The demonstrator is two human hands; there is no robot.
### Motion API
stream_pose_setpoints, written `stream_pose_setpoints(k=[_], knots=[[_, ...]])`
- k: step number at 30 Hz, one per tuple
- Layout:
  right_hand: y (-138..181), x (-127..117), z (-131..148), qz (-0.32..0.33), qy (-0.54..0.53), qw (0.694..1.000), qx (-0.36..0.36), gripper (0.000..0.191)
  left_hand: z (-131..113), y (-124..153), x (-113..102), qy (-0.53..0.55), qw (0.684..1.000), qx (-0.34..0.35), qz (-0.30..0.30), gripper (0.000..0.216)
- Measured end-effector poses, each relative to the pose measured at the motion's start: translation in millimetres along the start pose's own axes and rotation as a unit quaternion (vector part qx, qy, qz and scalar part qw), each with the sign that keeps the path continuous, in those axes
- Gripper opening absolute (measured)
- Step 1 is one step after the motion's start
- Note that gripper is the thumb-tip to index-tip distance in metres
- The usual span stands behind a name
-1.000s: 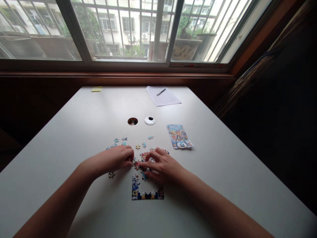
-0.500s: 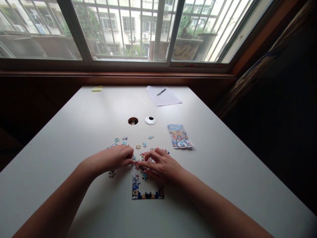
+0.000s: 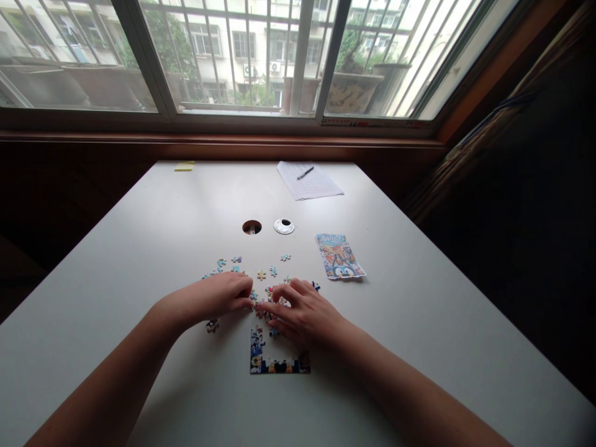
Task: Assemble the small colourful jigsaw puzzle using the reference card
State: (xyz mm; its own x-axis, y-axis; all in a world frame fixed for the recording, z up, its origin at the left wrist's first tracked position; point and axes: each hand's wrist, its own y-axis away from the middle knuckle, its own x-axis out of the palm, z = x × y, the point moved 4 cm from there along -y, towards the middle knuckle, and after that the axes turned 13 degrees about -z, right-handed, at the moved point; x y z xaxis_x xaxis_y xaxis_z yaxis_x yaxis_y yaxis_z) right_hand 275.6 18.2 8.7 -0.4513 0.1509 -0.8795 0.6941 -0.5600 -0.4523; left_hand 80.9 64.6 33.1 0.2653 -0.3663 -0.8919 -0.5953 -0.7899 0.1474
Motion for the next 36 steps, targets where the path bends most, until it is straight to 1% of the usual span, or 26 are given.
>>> stream_pose_setpoints(k=[10,21,36], knots=[[0.2,1.0,0.0,0.004,0.003,1.000,-0.009,0.038,3.0,-0.5,2.7,0.002,1.000,0.011,-0.011,0.019],[-1.5,-0.4,1.5,0.009,0.000,1.000,-0.006,0.039,1.6,-0.4,1.7,0.005,1.000,0.015,-0.010,0.021],[-2.7,-2.7,3.0,0.016,0.010,1.000,-0.003,0.039,0.6,-0.7,1.6,0.016,1.000,-0.008,0.004,0.012]])
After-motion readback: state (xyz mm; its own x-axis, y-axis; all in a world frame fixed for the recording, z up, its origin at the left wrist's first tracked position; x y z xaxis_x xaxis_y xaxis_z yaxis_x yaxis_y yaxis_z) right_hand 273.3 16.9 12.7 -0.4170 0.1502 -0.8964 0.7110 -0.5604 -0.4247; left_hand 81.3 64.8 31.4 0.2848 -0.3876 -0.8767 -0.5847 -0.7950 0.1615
